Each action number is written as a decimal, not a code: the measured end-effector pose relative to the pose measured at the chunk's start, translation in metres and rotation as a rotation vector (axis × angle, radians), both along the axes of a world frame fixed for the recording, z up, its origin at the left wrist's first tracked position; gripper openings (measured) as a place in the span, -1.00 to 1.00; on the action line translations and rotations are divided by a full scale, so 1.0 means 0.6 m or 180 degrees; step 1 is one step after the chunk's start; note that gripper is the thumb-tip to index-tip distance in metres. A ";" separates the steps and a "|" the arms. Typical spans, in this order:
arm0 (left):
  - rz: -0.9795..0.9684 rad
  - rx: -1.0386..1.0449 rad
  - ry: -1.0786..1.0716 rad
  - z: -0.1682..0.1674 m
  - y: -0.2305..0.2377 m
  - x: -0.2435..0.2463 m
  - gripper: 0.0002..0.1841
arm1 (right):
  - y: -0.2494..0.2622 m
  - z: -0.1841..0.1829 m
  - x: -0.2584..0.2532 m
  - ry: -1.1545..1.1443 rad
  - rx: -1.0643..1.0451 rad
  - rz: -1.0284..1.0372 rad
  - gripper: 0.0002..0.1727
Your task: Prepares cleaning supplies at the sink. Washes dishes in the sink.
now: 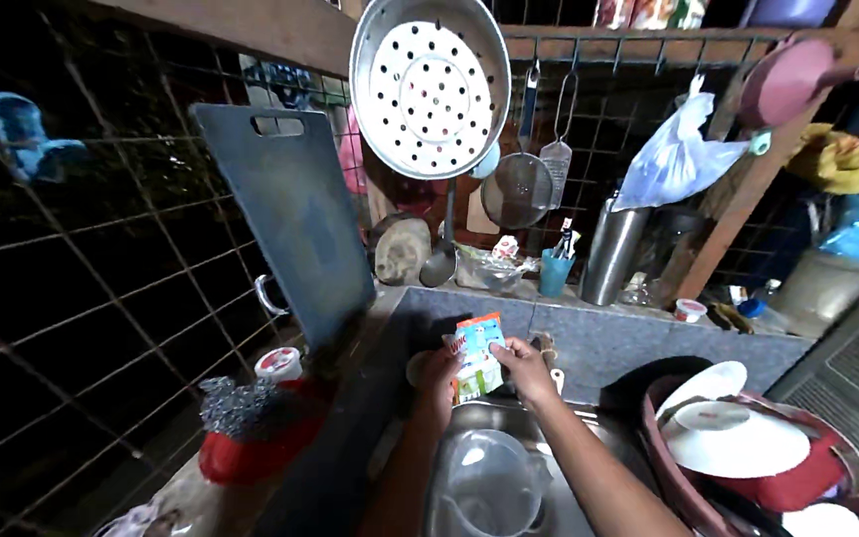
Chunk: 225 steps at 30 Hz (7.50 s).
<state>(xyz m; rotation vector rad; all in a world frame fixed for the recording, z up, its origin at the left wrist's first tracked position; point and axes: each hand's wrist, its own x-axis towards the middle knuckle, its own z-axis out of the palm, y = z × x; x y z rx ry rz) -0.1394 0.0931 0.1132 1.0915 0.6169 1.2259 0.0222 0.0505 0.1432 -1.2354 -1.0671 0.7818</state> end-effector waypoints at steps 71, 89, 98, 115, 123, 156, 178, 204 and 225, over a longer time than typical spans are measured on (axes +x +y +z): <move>0.0087 0.1546 0.4530 -0.163 0.029 -0.052 -0.70 | 0.001 -0.111 0.007 0.3132 -0.0789 -0.0321 -0.66; 0.0534 0.0765 0.2235 -0.023 -0.073 -0.090 -0.49 | -0.011 -0.090 -0.139 0.3745 -0.0445 0.0140 -0.51; 0.1739 0.1531 0.2960 0.115 -0.211 -0.186 -0.66 | -0.117 -0.008 -0.250 0.3188 -0.0441 0.1316 -0.42; 0.3492 0.0557 0.3464 0.150 -0.354 -0.430 -0.57 | -0.309 -0.009 -0.148 0.1434 -0.1005 0.2395 -0.56; 0.3204 0.1359 0.3399 0.117 -0.402 -0.303 -0.29 | -0.305 -0.033 0.000 -0.0949 0.0676 -0.0066 -0.73; -0.2388 0.0110 0.4194 -0.117 0.042 0.246 -0.57 | -0.160 -0.049 0.163 -0.1902 -0.1223 -0.0196 -0.47; -0.3720 0.0617 0.4892 -0.170 -0.014 0.341 -0.33 | -0.255 -0.225 0.185 -0.1882 -0.2346 -0.0654 -0.50; -0.1478 0.2110 0.5452 0.127 -0.066 0.263 -0.22 | -0.225 -0.384 0.161 -0.3172 -0.3092 0.0370 -0.61; -0.1221 0.2276 0.5430 0.122 -0.092 0.254 -0.22 | -0.147 -0.394 0.141 -0.2112 -0.2282 0.0289 -0.51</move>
